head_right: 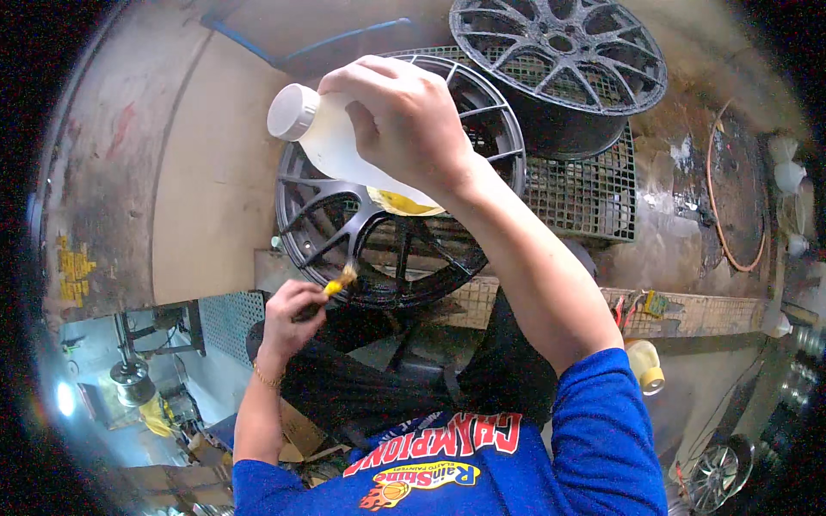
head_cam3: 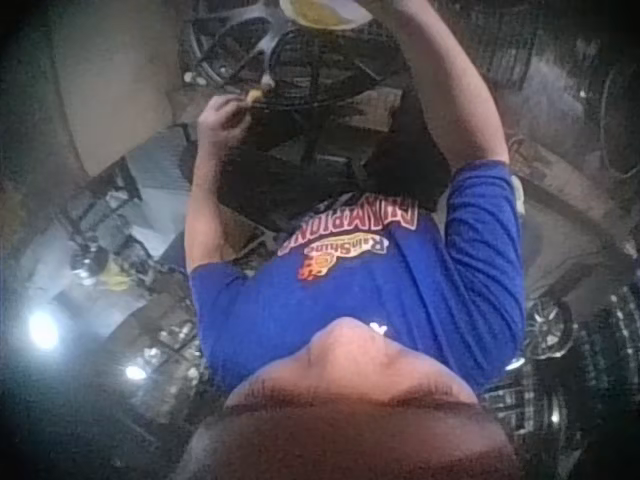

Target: The person applies a yellow liquid from a white bottle onto the spokes of a car wheel using a brush.

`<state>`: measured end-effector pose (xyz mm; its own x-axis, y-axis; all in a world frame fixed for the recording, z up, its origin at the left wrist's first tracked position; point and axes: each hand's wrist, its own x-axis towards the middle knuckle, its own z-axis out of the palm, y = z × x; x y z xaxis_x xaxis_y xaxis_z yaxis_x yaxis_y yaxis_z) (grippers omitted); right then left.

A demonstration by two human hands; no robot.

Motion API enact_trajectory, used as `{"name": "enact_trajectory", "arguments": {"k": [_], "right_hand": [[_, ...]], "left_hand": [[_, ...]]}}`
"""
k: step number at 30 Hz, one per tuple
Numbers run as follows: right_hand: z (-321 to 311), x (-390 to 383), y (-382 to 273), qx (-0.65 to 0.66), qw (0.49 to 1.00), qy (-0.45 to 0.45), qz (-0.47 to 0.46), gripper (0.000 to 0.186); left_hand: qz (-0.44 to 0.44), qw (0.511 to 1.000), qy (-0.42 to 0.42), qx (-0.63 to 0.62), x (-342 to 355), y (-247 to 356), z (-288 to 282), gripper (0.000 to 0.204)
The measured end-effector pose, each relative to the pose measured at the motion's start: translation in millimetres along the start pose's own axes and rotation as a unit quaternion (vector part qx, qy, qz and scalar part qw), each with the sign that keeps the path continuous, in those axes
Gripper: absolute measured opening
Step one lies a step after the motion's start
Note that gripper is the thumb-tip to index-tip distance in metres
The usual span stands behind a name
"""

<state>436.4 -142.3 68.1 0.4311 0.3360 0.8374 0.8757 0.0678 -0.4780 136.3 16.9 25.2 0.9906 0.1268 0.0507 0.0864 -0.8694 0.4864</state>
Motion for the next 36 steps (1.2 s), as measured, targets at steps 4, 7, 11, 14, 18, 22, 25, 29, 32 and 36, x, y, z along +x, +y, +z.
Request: {"name": "enact_trajectory", "arguments": {"k": [4,7,11,14,18,22,25,29,32,36], "right_hand": [[2,1,-4,-0.012,1.0,0.0,-0.011,0.025],[6,0,-3,-0.004,1.0,-0.008,-0.009,0.025],[8,-4,-1,0.0,1.0,-0.022,0.012,0.026],[13,-4,-2,0.003,1.0,-0.02,0.006,0.026],[17,-6,0,0.02,0.999,-0.029,0.016,0.026],[17,-10,4,0.019,0.999,-0.036,0.018,0.026],[17,-8,3,0.011,0.999,-0.033,0.01,0.027],[13,-6,-2,-0.009,0.999,-0.033,0.022,0.028],[6,-7,0,-0.029,0.998,-0.044,0.029,0.031],[3,-4,2,-0.047,0.997,-0.044,0.037,0.032]], "left_hand": [[-0.021,0.998,0.046,-0.045,4,20,-16,0.02],[-0.001,0.984,0.151,-0.096,24,30,-29,0.014],[-0.065,0.958,0.207,-0.187,66,42,-22,0.013],[-0.081,0.954,0.179,-0.227,99,46,1,0.014],[0.031,0.985,0.146,-0.092,115,30,28,0.017],[-0.026,0.983,0.15,-0.104,106,35,20,0.017],[-0.17,0.93,0.203,-0.255,95,39,10,0.018],[-0.243,0.865,0.283,-0.336,71,24,5,0.016],[-0.271,0.753,0.357,-0.482,58,13,14,0.008],[-0.32,0.788,0.309,-0.426,45,4,44,0.014]]}}
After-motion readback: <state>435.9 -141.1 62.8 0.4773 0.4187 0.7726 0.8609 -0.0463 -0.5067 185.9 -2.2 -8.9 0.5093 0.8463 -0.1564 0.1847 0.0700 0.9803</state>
